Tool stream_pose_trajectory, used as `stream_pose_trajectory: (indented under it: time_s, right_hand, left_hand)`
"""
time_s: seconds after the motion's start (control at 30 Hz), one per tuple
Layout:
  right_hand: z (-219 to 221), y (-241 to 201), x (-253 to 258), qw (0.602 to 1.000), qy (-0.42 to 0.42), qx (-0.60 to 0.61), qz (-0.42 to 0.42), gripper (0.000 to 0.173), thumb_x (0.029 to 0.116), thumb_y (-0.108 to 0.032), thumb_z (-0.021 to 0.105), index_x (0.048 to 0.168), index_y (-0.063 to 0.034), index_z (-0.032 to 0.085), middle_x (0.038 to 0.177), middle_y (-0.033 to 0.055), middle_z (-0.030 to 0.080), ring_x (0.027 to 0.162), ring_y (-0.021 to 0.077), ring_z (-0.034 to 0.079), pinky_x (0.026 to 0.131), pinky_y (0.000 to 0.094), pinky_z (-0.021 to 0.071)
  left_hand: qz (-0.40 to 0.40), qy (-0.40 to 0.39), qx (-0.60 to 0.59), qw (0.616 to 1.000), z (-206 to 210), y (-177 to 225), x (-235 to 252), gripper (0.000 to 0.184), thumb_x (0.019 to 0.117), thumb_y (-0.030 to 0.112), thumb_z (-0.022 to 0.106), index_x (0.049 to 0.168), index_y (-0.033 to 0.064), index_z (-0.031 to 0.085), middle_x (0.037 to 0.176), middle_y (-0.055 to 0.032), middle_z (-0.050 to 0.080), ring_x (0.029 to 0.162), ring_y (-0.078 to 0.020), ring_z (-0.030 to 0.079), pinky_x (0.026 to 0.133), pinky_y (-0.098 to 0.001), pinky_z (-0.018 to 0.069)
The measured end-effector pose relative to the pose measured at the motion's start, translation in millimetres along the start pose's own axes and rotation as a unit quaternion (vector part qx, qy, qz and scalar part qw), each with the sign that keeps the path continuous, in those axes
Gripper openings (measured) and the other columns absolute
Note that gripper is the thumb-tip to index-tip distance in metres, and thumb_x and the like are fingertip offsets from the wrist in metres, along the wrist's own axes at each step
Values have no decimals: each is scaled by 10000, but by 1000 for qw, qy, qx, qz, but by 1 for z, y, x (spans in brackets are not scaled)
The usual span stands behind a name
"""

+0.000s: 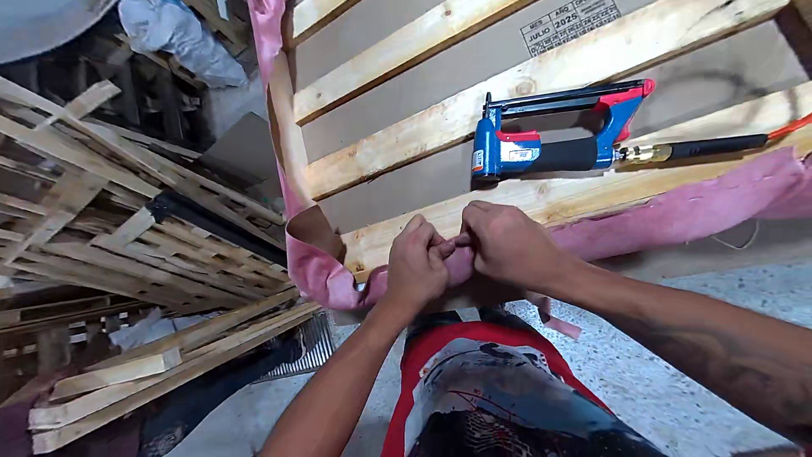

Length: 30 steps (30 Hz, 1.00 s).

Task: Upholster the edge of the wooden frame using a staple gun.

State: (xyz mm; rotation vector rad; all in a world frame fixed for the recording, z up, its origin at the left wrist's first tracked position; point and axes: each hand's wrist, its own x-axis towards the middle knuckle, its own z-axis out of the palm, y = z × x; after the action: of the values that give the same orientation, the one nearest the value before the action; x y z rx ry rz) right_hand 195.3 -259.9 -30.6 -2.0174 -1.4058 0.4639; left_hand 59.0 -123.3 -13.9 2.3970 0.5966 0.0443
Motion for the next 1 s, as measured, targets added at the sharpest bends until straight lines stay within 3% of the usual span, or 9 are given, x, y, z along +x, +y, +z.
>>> stream_pose_trajectory:
  time_s: [0.17,0.23,0.3,0.4,0.53,0.63,0.73,0.9,1.0]
  right_hand:
    - [3,0,-1,1000,17,-5,-8,108,829,-125,732,840,-95,629,825,50,624,736,219,649,618,432,554]
    - [4,0,-2,999,29,2,-27,98,889,-168,712,861,-107,641,838,31,626,746,192,650,635,405,566]
    - [5,1,-3,998,53,3,-41,86,894,-168,688,868,-95,652,834,38,638,736,188,658,633,400,569]
    - [1,6,-2,994,65,53,-71,132,948,-175,641,866,-81,683,810,28,655,727,145,648,663,345,567]
    - [-22,16,7,975,-21,201,-94,227,986,-296,659,929,-89,734,874,-10,698,790,73,675,696,287,605]
    - [-20,15,11,975,-96,152,-127,167,880,-247,794,937,-106,725,891,-17,689,810,77,657,745,294,586]
    - [-9,9,6,981,-36,80,-170,97,901,-127,706,820,-79,682,814,21,625,724,134,620,642,325,544]
    - [14,-1,-2,990,78,-9,-119,53,873,-35,638,823,-51,636,786,75,634,623,214,634,491,385,503]
    - [12,0,6,997,47,4,-56,53,845,-38,647,800,-59,664,759,69,645,690,230,663,583,433,545]
  left_hand:
    - [29,-238,-60,969,-45,6,24,103,1003,116,629,1039,73,715,1075,-54,699,935,-162,680,833,-403,585]
    - [46,-275,-73,958,-49,-3,25,244,965,283,715,1129,102,708,1143,-27,681,988,-129,684,874,-371,610]
    - [23,-231,-23,972,-39,7,25,353,872,402,817,1025,95,732,1046,-44,681,920,-176,676,825,-430,601]
    - [-8,-172,19,985,-24,17,25,311,859,368,828,871,74,727,925,-57,675,850,-217,659,782,-476,578]
    - [30,-73,-116,990,-12,-3,10,201,913,164,770,785,85,636,812,-27,613,705,-137,605,621,-334,544]
    - [53,21,-188,980,-4,-12,0,189,879,102,790,767,98,638,793,-2,617,664,-89,607,568,-257,540]
    - [72,71,-194,976,1,-13,-5,160,871,94,788,786,90,653,803,2,600,675,-77,596,565,-228,528]
    - [15,68,-199,978,0,-9,1,162,876,96,786,798,88,644,788,-3,608,620,-74,579,523,-219,506]
    - [-67,-11,-194,979,-5,-9,17,164,924,150,746,811,70,658,733,-16,658,632,-96,618,589,-295,533]
